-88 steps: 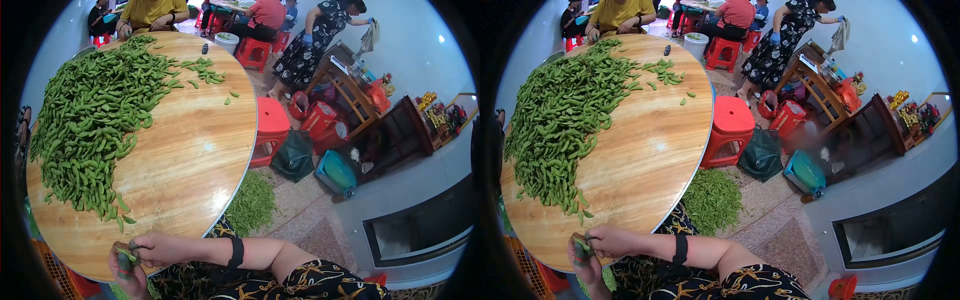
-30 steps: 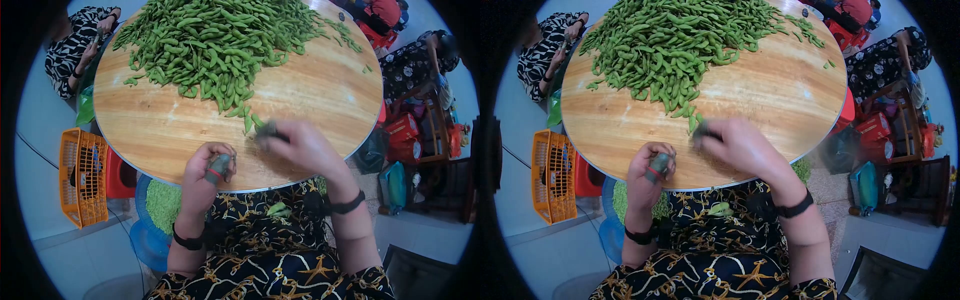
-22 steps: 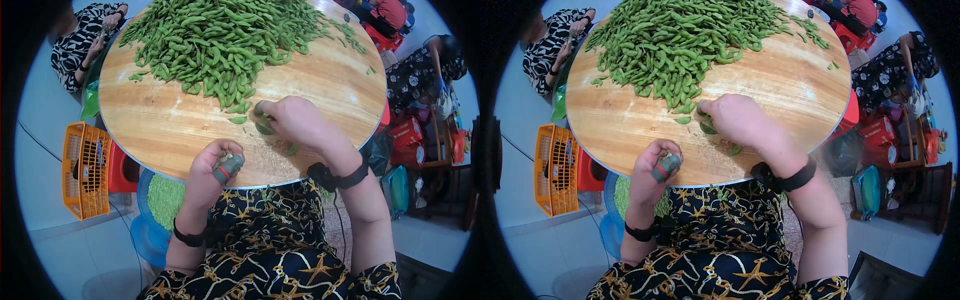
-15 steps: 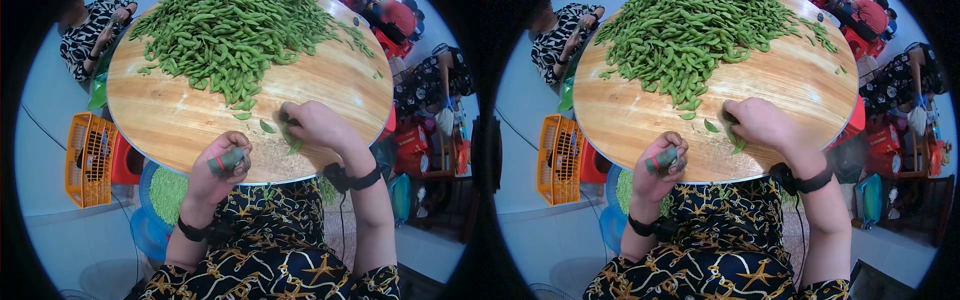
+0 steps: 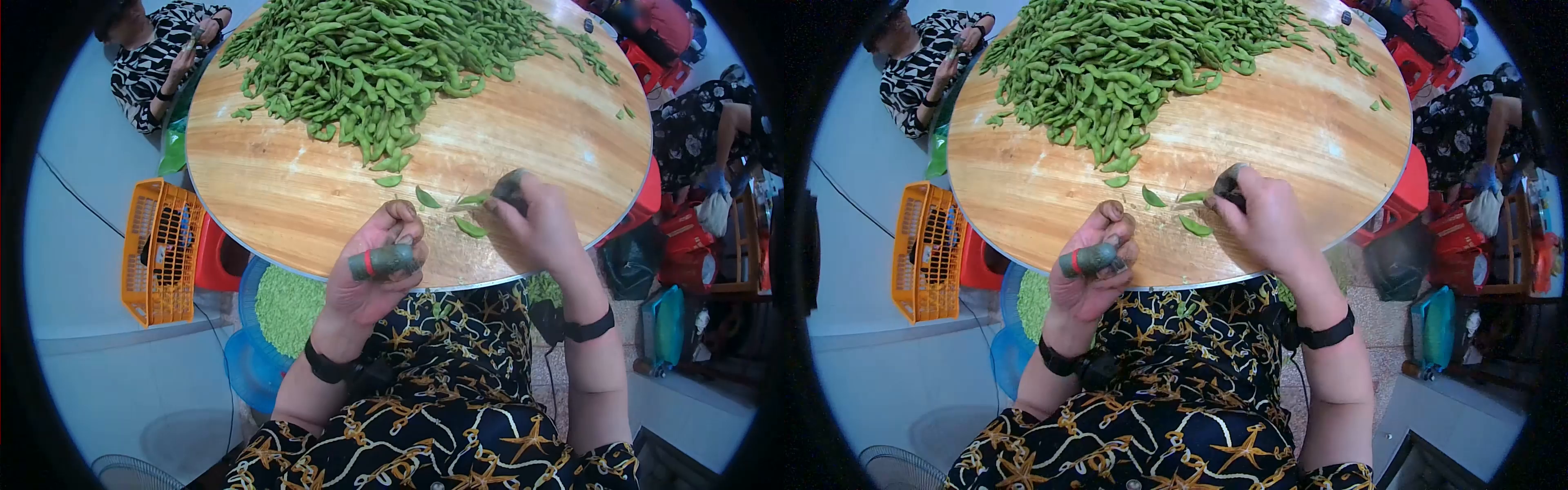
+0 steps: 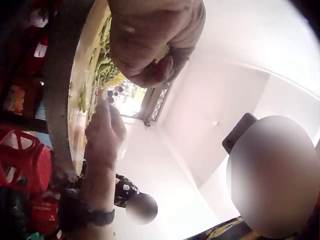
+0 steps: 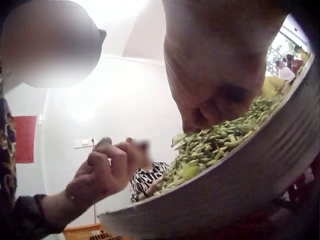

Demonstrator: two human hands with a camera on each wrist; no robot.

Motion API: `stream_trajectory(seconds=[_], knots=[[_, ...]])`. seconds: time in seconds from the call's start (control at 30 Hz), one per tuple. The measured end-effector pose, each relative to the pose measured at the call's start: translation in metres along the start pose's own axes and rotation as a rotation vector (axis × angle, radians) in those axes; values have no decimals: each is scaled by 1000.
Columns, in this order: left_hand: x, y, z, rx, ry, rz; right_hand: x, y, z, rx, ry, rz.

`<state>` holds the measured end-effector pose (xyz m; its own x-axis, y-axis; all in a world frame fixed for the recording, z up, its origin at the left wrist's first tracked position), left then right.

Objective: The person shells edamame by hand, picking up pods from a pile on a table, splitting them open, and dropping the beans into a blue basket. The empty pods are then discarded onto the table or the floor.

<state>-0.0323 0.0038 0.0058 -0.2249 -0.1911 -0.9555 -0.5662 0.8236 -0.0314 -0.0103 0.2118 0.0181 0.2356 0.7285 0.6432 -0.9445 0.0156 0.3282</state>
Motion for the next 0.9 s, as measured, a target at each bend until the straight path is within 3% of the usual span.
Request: stream_trajectory(seconds=[0.03,0.1,0.17,0.3,0.37,0.43,0.53,0.6,0.67,0.7,0.8,0.87,0.9], knots=[[0,1,2,-6,-4,18,1,-2,3,0,5,0],[-1,5,7,-8,-7,37,5,-5,11,-150,341,-89],[2,10,12,-29,244,-113,2,-7,29,-93,362,-115],[-4,13,24,-80,257,-195,-19,-14,48,-19,452,-80],[0,12,22,-223,319,-284,-19,-16,52,-40,447,-18],[-2,10,19,-248,348,-321,-30,-22,54,-329,999,140],[1,5,14,-255,371,-369,-28,-27,60,-374,994,327],[2,5,14,-245,359,-374,-32,-29,59,-376,1038,337],[2,3,14,-347,580,-582,-37,-30,56,-374,1075,348],[2,1,14,-356,575,-575,-40,-31,55,-383,1022,370],[5,-5,12,-450,1078,-694,-43,-30,58,-413,947,366],[9,-8,12,-482,1363,-603,-45,-33,58,-457,1016,351],[10,-7,15,-418,1077,-534,-46,-33,58,-493,1100,365]])
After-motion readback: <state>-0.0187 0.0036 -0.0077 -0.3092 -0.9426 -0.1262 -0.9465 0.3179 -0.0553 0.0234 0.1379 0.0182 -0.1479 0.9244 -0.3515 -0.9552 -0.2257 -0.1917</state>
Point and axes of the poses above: each hand's wrist, its own y-axis towards the middle knuckle, its own x-axis out of the back of the hand, z = x × y, the point moved 3 cm from there along y, towards the middle knuckle, and after that the axes turned 7 degrees about x, right-handed, at the moved point
